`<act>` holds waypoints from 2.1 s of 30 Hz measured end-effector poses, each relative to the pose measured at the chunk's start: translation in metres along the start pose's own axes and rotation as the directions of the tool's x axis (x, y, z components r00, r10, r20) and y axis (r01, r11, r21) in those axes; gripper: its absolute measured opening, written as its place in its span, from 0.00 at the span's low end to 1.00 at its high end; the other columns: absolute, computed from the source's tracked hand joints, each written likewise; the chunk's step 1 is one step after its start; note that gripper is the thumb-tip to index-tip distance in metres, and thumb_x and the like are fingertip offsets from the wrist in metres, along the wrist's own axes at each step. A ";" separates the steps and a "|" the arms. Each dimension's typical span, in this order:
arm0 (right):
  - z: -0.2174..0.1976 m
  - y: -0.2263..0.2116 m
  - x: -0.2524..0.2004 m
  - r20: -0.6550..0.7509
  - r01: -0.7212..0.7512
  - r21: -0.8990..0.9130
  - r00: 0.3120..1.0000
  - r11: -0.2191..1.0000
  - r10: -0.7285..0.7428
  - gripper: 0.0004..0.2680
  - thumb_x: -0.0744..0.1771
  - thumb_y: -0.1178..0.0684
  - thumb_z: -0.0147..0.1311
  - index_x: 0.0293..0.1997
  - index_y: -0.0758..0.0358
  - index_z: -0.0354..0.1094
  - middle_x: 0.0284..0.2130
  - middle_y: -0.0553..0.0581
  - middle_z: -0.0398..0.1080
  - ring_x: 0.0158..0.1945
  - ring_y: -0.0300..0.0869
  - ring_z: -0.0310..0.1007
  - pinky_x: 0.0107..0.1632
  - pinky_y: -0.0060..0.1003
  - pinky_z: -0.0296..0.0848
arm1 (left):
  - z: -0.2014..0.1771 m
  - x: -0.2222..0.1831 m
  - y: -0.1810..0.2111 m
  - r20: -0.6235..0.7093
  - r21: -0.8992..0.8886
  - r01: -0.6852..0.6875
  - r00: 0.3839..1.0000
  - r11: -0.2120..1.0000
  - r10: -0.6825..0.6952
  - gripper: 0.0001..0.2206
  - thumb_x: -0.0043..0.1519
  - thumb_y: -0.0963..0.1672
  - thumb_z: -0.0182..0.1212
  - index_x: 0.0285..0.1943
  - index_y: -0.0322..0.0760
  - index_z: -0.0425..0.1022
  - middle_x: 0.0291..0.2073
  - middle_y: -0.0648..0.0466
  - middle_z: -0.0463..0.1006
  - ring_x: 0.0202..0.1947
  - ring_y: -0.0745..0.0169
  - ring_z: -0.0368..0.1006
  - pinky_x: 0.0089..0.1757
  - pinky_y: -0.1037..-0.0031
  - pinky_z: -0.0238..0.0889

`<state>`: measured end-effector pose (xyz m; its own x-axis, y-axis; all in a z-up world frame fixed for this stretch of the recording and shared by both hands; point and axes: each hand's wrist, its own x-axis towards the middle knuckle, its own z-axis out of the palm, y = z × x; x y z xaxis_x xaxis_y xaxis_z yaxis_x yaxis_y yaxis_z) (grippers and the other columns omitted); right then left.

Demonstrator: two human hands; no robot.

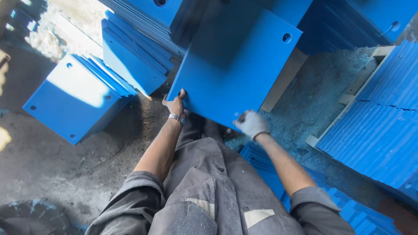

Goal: Inspecting and cleaning holes in blue plastic industrial plates using a small hook tool before stacking them.

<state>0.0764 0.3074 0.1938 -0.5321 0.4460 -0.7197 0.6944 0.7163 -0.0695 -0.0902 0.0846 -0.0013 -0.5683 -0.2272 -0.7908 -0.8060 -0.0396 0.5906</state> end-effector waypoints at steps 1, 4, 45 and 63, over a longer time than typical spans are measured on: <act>-0.021 0.000 0.004 0.113 -0.089 0.169 0.991 0.982 0.071 0.16 0.65 0.36 0.61 0.47 0.57 0.75 0.46 0.59 0.76 0.48 0.50 0.76 0.51 0.50 0.75 | 0.002 0.008 -0.008 -0.003 -0.039 -0.063 0.998 0.997 0.063 0.49 0.44 0.49 0.80 0.71 0.34 0.48 0.55 0.39 0.74 0.53 0.48 0.75 0.51 0.56 0.71; -0.052 0.039 0.043 -0.047 -0.122 0.356 0.988 0.926 0.148 0.17 0.65 0.39 0.60 0.53 0.58 0.71 0.48 0.61 0.77 0.51 0.51 0.77 0.53 0.50 0.74 | 0.001 0.005 0.007 -0.009 -0.083 0.003 1.000 0.997 -0.004 0.50 0.45 0.51 0.81 0.69 0.32 0.47 0.55 0.41 0.73 0.52 0.49 0.76 0.50 0.59 0.73; -0.182 0.134 0.203 -0.078 -0.036 -0.519 0.997 0.854 -0.005 0.17 0.73 0.38 0.43 0.42 0.57 0.77 0.27 0.62 0.75 0.27 0.51 0.74 0.28 0.51 0.71 | 0.152 -0.017 0.116 0.689 0.594 -0.804 0.505 -0.006 0.519 0.64 0.36 0.61 0.88 0.80 0.75 0.41 0.76 0.39 0.42 0.73 0.27 0.41 0.65 0.35 0.37; -0.163 0.150 0.186 -0.053 -0.117 -0.375 0.993 0.920 0.105 0.19 0.74 0.37 0.44 0.45 0.64 0.78 0.35 0.68 0.77 0.38 0.59 0.78 0.38 0.56 0.74 | 0.149 -0.008 0.098 0.706 0.577 -0.815 0.470 -0.047 0.530 0.64 0.39 0.63 0.87 0.80 0.76 0.37 0.73 0.30 0.45 0.71 0.22 0.41 0.61 0.31 0.38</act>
<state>0.0025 0.5851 0.1626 -0.4815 0.5462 -0.6855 0.5191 0.8079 0.2791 -0.1897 0.2273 0.0388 -0.8107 0.5597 -0.1719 0.4057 0.7487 0.5243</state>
